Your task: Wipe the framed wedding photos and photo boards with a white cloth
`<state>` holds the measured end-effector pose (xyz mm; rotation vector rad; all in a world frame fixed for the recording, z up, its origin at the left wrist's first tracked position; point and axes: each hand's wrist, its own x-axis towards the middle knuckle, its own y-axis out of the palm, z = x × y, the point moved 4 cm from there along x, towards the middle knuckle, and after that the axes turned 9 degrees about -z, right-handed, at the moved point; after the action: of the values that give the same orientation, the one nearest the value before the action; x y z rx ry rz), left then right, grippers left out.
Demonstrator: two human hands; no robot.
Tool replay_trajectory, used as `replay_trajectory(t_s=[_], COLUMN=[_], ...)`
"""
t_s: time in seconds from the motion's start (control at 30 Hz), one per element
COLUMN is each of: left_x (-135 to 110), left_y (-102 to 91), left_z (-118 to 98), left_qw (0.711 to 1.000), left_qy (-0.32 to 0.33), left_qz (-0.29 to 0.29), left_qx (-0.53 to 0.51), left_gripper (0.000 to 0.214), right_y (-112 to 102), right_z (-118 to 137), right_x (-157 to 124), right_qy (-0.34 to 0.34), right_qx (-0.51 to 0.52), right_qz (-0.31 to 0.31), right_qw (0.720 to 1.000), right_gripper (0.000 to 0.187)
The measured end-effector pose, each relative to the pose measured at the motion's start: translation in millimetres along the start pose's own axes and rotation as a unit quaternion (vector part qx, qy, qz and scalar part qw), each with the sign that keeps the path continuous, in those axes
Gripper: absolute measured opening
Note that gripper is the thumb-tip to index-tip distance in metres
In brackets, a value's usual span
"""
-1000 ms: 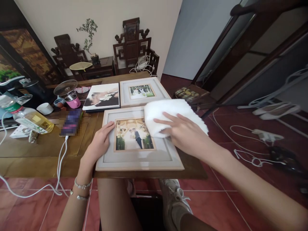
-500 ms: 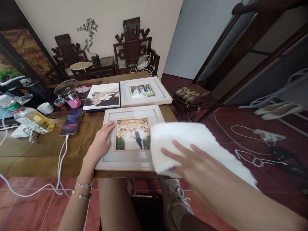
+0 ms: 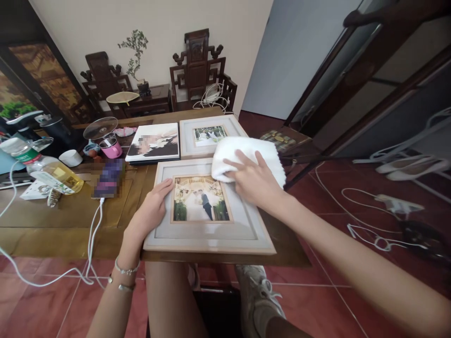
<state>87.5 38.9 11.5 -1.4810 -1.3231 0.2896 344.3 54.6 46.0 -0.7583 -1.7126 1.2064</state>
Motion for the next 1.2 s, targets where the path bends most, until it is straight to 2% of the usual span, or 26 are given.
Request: replay_trajectory(t_s=[0.17,0.4,0.53,0.6,0.7,0.87,0.97,1.07,1.2], left_x=[1.6,4.0,4.1,3.9,3.1,0.8,-1.1,-2.3,-1.8], left_y=[-0.1,-2.7,-2.1,-1.6,-0.7,2.7,2.4,-0.3,-4.7], left_z=[-0.5,-1.0,-0.7,-0.4,0.4,0.6,-1.6,-6.0,-10.7], left_qw=[1.000,1.000,1.000,1.000,1.000,1.000,1.000,0.999,0.999], left_qy=[-0.003,-0.010,-0.002,-0.004,-0.014,-0.016,-0.016,-0.018,-0.020], left_qz=[0.011,0.015,0.025,0.022,0.010,0.001,-0.013,-0.020,-0.017], left_qx=[0.012,0.011,0.011,0.012,0.002,-0.009,-0.013,-0.019,-0.033], left_gripper=[0.055,0.061,0.066,0.064,0.062,0.061,0.057,0.048,0.048], right_y=[11.2,5.6,5.0,6.0,6.2,2.1,-1.0,-2.9,-1.2], right_z=[8.8,66.4,86.3,83.0,60.8,2.4,-10.3,9.2,60.9], right_x=[34.9,70.4,80.1,78.5,66.0,31.3,21.0,29.8,60.4], right_qy=[-0.072,-0.166,-0.176,-0.164,-0.136,-0.006,0.028,-0.019,-0.102], right_qx=[-0.003,0.018,0.029,0.031,0.029,0.018,0.004,0.012,0.040], right_qz=[-0.006,-0.006,-0.016,-0.011,0.004,0.031,0.027,0.007,-0.006], right_qw=[0.997,0.986,0.984,0.986,0.990,0.999,0.999,1.000,0.994], right_gripper=[0.040,0.033,0.032,0.032,0.036,0.042,0.042,0.042,0.039])
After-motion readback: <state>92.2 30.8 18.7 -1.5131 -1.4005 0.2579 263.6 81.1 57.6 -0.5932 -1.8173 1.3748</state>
